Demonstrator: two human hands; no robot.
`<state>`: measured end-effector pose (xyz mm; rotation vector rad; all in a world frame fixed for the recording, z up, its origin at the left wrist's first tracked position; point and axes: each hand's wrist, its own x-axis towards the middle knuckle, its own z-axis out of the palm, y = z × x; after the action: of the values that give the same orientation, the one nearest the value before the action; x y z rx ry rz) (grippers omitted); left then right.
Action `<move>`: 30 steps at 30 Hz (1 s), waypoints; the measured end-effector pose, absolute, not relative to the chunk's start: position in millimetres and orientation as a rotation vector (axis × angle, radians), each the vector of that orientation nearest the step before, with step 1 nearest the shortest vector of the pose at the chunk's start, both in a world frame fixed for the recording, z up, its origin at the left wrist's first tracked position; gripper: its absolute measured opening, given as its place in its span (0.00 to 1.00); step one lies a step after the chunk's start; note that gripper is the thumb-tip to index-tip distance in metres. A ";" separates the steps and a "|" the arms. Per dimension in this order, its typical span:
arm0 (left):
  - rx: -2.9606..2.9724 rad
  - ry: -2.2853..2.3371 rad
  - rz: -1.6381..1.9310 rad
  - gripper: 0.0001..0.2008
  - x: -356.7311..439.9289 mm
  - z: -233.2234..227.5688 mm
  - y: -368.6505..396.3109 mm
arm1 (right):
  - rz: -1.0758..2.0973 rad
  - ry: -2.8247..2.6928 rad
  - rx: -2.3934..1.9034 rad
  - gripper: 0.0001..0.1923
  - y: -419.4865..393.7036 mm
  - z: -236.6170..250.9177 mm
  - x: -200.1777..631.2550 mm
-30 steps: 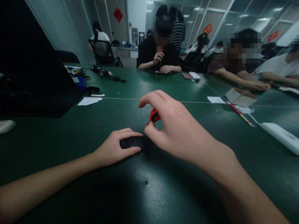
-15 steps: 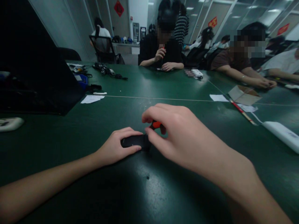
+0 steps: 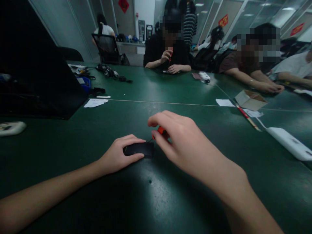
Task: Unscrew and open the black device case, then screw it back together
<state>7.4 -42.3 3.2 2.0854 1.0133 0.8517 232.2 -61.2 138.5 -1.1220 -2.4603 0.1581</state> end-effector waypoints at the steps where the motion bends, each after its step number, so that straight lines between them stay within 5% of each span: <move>1: 2.085 1.012 0.854 0.18 7.9 3.6 -42.3 | 0.159 -2.458 -1.101 0.10 -60.9 138.1 232.6; 5: 2.087 1.018 0.842 0.18 10.0 4.4 -43.1 | 0.188 -2.467 -1.048 0.16 -60.8 137.5 233.3; 10: 2.096 1.008 0.823 0.19 11.6 4.7 -46.3 | 0.147 -2.489 -1.119 0.04 -61.4 141.4 236.6; 15: 2.133 1.024 0.753 0.18 18.8 7.2 -45.2 | 0.249 -2.555 -1.058 0.19 -56.4 151.6 246.2; 20: 2.162 1.013 0.772 0.18 41.4 11.7 -35.7 | 0.239 -2.655 -1.042 0.04 -38.1 159.7 255.8; 26: 2.223 0.999 0.820 0.17 66.5 9.5 -13.9 | 0.150 -2.583 -1.009 0.12 -20.0 153.1 267.5; 30: 2.224 0.961 0.821 0.18 67.2 5.1 -1.7 | 0.132 -2.547 -1.001 0.07 -11.1 146.7 273.7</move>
<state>67.2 -1.7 5.1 2.2243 0.9610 0.8213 273.7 -11.1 146.7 -1.0015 -2.5469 0.1320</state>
